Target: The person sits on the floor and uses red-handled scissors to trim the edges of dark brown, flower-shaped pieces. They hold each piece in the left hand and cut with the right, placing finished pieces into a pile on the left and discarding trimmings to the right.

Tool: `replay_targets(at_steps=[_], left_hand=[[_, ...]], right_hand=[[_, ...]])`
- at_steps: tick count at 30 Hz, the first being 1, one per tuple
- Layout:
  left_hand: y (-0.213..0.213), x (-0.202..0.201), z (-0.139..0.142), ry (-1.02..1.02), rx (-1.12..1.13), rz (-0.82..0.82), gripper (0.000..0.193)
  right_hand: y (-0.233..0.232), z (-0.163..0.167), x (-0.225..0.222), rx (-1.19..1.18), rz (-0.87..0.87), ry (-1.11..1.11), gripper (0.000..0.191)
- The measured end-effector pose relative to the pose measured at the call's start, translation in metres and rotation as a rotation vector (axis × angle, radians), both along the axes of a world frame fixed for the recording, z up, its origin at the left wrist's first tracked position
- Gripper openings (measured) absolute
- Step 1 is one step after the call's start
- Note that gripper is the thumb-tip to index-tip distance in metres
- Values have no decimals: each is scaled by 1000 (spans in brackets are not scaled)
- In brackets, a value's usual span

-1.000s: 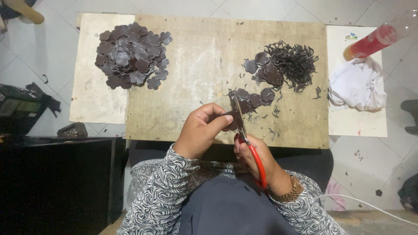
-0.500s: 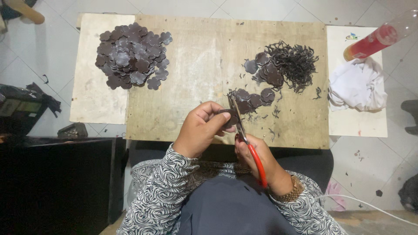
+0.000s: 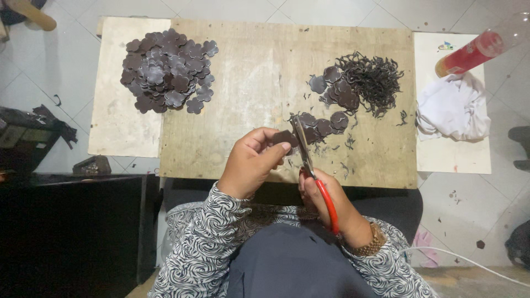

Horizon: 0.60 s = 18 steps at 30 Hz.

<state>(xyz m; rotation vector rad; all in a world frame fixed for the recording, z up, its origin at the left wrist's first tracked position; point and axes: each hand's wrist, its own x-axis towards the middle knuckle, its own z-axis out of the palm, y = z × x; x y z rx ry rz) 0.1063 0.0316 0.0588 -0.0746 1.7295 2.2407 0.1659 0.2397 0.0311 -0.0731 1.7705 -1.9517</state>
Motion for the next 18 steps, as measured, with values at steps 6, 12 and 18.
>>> replay_targets(at_steps=[6,12,18], left_hand=[[2,0,-2,-17,14,-10,15],[8,-1,1,-46,70,-3,13],[4,-1,4,-220,163,-62,11]], right_hand=[[-3,1,0,-6,87,154,55],[-4,3,-2,-13,102,109,57],[0,4,-5,70,118,182,58]])
